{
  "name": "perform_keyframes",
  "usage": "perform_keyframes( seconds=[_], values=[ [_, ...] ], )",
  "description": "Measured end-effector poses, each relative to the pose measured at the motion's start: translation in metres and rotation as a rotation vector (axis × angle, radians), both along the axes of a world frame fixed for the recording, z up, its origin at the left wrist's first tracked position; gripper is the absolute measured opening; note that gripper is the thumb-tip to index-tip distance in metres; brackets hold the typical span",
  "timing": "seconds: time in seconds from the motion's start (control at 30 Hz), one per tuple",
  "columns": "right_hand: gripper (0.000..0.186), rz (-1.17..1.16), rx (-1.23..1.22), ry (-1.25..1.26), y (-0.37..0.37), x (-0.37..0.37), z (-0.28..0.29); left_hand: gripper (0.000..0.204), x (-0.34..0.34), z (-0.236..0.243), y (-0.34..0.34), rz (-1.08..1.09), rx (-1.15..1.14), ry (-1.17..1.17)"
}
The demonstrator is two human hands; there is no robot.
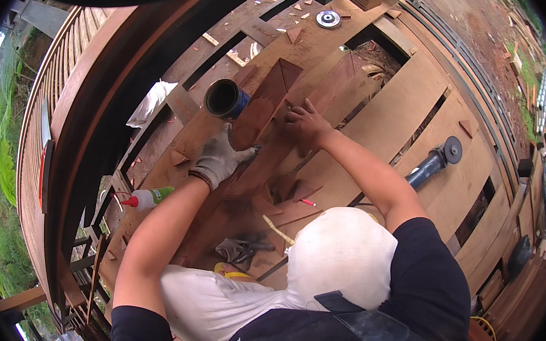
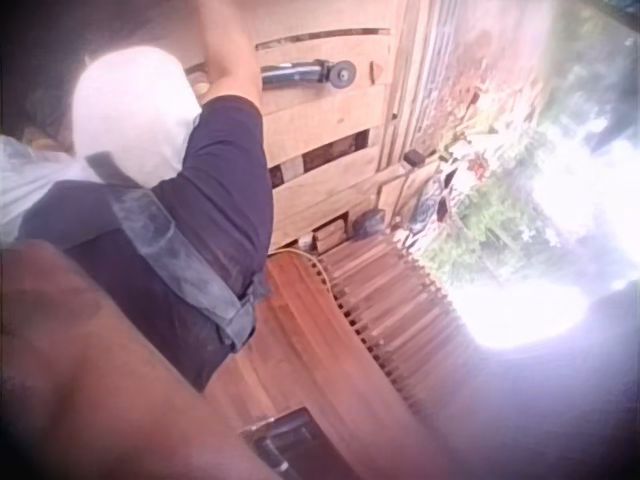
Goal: The person measures and marks a wooden plank with a square ruler and pencil, then uses an angle grinder to cut the plank. After cutting, the person uses a hand saw to refine the cut edge. The work is performed on a wooden platform outdoors.
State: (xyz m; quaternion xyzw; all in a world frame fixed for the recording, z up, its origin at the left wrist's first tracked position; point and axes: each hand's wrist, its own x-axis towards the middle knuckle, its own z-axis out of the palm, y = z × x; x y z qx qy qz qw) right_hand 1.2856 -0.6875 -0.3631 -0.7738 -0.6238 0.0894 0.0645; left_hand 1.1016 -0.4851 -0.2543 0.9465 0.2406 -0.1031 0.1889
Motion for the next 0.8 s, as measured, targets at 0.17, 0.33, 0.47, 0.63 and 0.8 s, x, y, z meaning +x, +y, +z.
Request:
perform_keyframes(
  seconds=[0.17,0.33,0.47,0.63,0.8],
  values=[
    [0.062,-0.185,0.001,0.000,-0.023,0.057,-0.017,0.113,0.001,-0.011,0.000,0.019,-0.036,0.045],
    [0.065,-0.233,-0.048,0.026,-0.015,0.076,-0.028,0.111,0.002,-0.019,-0.001,0.026,0.005,0.058],
    [0.063,-0.179,0.156,0.044,-0.012,0.060,-0.048,0.110,0.004,-0.034,-0.006,-0.020,-0.048,0.081],
    [0.035,-0.311,0.352,0.369,-0.023,0.030,0.064,0.110,-0.003,-0.041,0.007,-0.066,-0.052,0.191],
    [0.008,-0.184,1.055,0.262,-0.030,0.043,0.290,0.109,-0.002,-0.031,-0.002,-0.068,-0.012,0.291]
  ],
)
